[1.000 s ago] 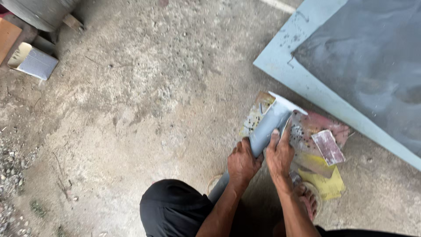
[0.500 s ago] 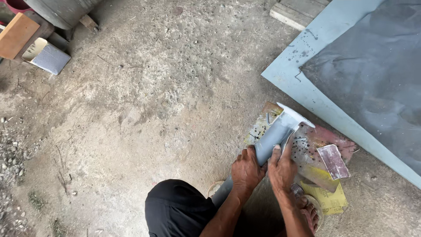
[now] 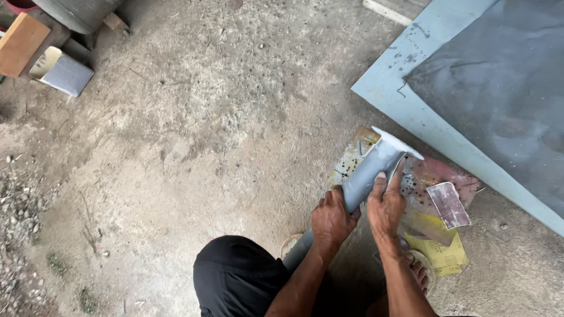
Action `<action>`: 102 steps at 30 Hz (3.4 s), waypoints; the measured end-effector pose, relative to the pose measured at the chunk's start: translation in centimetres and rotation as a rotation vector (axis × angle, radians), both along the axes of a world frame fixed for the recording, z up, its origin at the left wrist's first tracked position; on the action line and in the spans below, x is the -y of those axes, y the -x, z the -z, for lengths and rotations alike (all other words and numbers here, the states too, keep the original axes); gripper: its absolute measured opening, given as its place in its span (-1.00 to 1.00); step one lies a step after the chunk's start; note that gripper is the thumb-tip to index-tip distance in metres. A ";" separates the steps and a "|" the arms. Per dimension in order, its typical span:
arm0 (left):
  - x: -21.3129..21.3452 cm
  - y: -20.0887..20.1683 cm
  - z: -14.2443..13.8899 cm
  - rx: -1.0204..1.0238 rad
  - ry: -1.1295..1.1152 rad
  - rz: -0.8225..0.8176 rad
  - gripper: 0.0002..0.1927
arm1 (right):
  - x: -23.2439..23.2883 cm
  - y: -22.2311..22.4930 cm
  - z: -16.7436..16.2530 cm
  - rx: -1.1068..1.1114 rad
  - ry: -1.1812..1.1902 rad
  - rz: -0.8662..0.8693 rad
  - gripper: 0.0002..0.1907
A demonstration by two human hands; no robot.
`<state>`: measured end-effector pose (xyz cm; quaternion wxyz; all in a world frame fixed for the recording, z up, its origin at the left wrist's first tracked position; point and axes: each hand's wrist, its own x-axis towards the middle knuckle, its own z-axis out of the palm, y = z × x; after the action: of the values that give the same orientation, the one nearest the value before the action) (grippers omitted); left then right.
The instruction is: The person sits on the floor and uses a sanding block to smooth the surface of a gray metal pipe. They hold the pipe with one hand and rub the sanding block along its length repeatedly.
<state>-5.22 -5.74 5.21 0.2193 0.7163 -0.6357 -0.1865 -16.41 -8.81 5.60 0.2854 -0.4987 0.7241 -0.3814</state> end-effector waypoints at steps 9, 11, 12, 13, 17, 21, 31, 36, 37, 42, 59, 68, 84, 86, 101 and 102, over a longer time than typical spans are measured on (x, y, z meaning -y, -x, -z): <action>0.0 0.2 0.4 0.012 0.001 -0.007 -0.39 | -0.2 0.0 -0.5 -0.210 -0.005 0.032 -0.38; 0.0 0.2 0.5 0.000 0.004 0.001 -0.37 | 0.0 0.0 0.0 0.063 0.037 0.041 -0.35; 0.0 0.2 0.6 -0.009 0.022 0.007 -0.35 | 0.2 0.0 0.4 0.189 0.083 0.056 -0.33; 0.0 0.3 0.7 -0.022 0.037 0.014 -0.34 | 0.2 0.1 0.7 0.029 0.216 0.040 -0.37; -0.2 0.7 1.1 -0.003 0.089 -0.010 -0.30 | -0.3 0.5 1.6 -0.271 0.238 0.027 -0.39; -0.4 1.0 1.4 0.053 0.051 -0.001 -0.32 | -0.9 0.7 1.8 -0.040 0.097 0.077 -0.35; -0.8 1.2 1.6 0.072 0.056 0.031 -0.27 | -1.7 0.5 2.4 -0.119 0.095 0.015 -0.36; -0.9 1.2 1.5 0.023 0.104 0.022 -0.39 | -1.9 0.7 1.8 -0.479 0.455 -0.020 -0.31; -0.9 1.2 1.5 0.030 0.127 0.021 -0.36 | -1.8 0.7 1.7 -0.407 0.333 -0.018 -0.33; -0.9 1.3 1.5 0.073 0.064 0.019 -0.39 | -1.5 0.8 1.4 -0.097 0.017 -0.011 -0.31; -1.2 1.3 1.3 0.068 0.159 0.015 -0.33 | -1.3 0.5 1.8 -0.013 0.040 0.027 -0.42; -0.8 1.3 1.3 0.054 0.007 0.009 -0.30 | -1.1 0.8 1.8 -0.191 0.259 0.030 -0.47; -1.2 1.3 1.4 0.082 0.116 0.028 -0.32 | -1.3 0.6 1.0 -0.300 0.320 0.030 -0.33; -1.0 1.3 1.5 0.078 0.066 0.027 -0.32 | -1.3 0.6 0.6 -0.412 0.251 0.002 -0.33; -0.9 1.4 1.7 0.113 0.102 0.020 -0.40 | 0.0 -0.1 -1.2 -0.254 0.020 0.066 -0.40; -1.0 1.3 1.7 0.104 0.089 0.027 -0.39 | 0.1 -0.2 -1.3 -0.233 0.022 0.078 -0.38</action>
<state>-6.55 -4.76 3.47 0.2150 0.7059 -0.6635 -0.1236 -16.17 -8.92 6.85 0.1788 -0.5140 0.7670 -0.3399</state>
